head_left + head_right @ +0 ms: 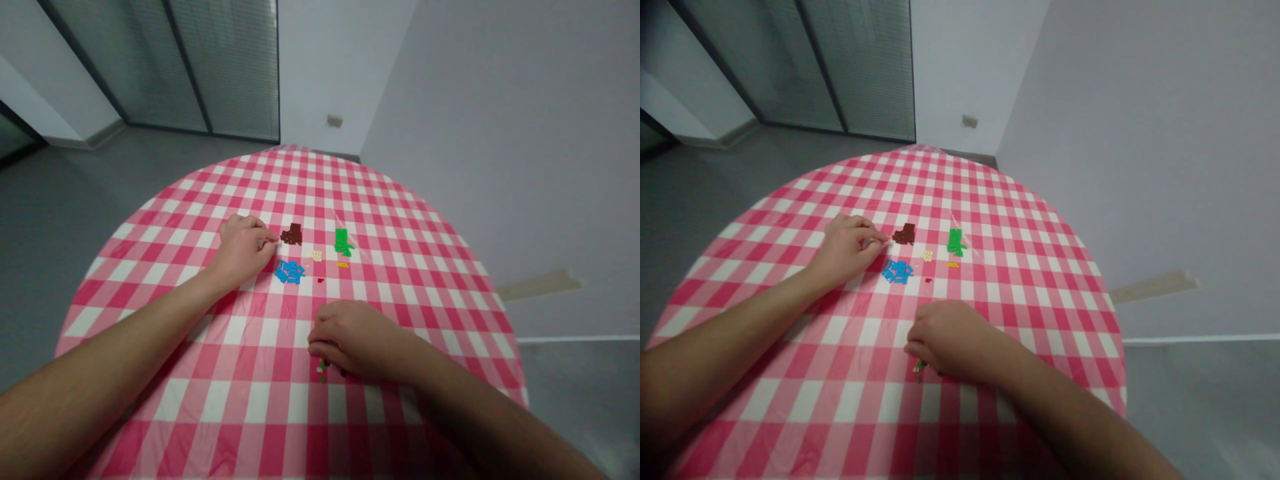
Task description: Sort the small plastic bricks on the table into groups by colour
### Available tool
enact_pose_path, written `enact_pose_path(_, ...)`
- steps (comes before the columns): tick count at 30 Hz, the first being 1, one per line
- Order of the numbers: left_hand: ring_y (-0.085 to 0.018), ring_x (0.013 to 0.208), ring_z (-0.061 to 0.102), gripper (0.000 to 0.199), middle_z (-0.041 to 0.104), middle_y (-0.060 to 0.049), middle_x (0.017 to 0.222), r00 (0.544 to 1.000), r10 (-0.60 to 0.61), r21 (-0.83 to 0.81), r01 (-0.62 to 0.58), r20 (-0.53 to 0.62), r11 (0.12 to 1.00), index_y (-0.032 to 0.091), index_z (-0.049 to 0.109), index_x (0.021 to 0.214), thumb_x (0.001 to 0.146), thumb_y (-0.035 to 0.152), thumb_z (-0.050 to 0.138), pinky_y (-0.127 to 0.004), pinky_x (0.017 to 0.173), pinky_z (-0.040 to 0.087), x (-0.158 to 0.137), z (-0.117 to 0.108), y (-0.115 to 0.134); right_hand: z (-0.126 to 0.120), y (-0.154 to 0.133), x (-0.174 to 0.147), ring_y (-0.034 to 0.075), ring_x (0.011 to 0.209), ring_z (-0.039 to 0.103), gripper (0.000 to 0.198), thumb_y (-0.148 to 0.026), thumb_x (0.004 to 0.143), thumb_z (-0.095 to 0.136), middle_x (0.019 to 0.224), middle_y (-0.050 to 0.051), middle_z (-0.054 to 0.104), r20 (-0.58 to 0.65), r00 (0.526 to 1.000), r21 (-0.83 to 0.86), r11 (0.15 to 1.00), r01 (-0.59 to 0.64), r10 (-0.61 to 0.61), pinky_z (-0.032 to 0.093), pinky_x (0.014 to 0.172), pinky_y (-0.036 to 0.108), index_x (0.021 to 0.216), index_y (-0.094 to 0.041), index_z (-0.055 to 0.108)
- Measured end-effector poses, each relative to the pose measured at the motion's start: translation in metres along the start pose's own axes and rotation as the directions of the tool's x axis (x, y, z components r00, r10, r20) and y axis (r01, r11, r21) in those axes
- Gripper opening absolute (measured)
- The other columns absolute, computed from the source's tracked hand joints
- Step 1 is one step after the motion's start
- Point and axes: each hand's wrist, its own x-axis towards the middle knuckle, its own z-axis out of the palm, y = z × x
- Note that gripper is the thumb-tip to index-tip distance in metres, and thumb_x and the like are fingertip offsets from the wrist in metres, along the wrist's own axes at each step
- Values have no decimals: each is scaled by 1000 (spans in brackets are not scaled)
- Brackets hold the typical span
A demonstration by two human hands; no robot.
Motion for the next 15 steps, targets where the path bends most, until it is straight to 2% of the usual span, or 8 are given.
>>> enact_pose_path(11,-27,91,57,28,70,-8,94,1000,13,20,-14,14,1000,22,80,89,85,27,52,-46,91,40,-1,-1,3,7,-4,0,16,72,58,21,-20,91,58,80,4,68,-44,999,-128,992,3,-9,34,60,30,76,-16,72)
enact_pose_path(15,-27,91,57,27,70,-8,93,1000,28,-13,-28,6,1000,21,79,87,84,26,53,-47,91,41,-3,-2,7,6,-3,1,17,75,58,16,-15,86,59,80,5,68,-152,988,-36,999,-7,1,39,63,29,74,-16,71)
